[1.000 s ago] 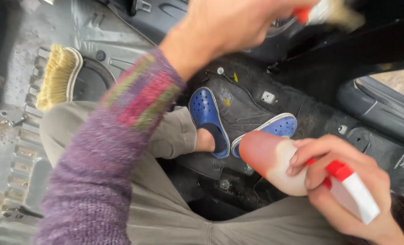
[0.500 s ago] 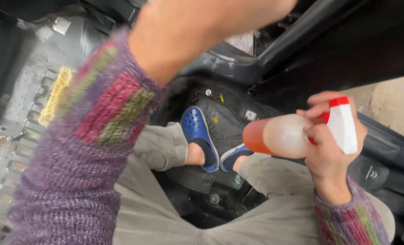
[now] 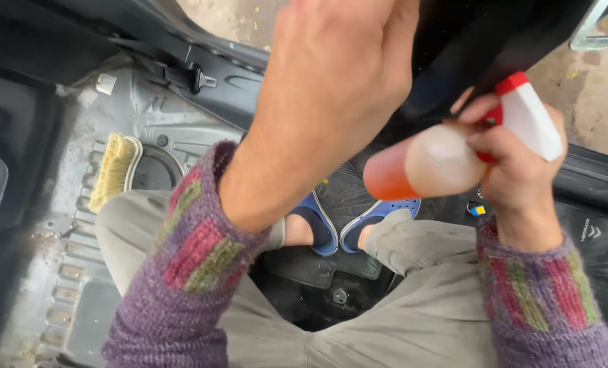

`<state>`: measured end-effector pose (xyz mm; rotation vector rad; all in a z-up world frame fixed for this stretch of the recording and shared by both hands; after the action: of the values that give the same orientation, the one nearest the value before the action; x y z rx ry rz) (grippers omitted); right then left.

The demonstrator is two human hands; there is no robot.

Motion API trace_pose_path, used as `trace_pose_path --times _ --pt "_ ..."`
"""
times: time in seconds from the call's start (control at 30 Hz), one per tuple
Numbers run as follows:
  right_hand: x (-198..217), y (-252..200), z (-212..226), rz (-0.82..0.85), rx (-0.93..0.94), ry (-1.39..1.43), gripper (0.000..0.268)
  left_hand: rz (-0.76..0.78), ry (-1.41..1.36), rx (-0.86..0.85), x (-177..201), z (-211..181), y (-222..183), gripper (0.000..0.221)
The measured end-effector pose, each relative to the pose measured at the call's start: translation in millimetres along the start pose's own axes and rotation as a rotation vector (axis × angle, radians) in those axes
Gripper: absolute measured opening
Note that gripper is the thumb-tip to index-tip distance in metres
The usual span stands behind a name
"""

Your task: Clean the plastic trim and pillars of a car interior using a brush and spray cleaner.

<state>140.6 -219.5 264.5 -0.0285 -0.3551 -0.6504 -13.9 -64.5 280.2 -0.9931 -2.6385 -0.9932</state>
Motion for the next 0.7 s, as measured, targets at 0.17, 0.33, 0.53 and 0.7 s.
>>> trace_pose_path --times 0.17,0.33,0.53,0.7 --pt "72 -25 -37 0.076 0.038 0.059 0.016 0.138 -0.138 0.175 -89 49 -42 0.061" --pt "86 -35 -38 0.021 -0.098 -0.180 0.021 0.123 -0.158 0.350 -87 43 -38 0.050" --pt "97 -41 -51 -0.071 -0.079 -0.253 0.014 0.001 -0.234 0.337 -62 -31 -1 0.024" --pt "106 -36 -63 -0.130 -0.049 -0.121 0.006 0.023 -0.297 0.193 -148 38 -41 0.043"
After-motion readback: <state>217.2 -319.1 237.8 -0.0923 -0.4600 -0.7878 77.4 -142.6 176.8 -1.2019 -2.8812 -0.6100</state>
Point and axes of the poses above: each hand's wrist, its own y-axis towards the middle knuckle, its own x-axis out of the back of the hand, z = x × y, the point moved 3 cm from there along y, towards the middle knuckle, and after that the axes turned 13 degrees about -y, right-handed, at the moved point
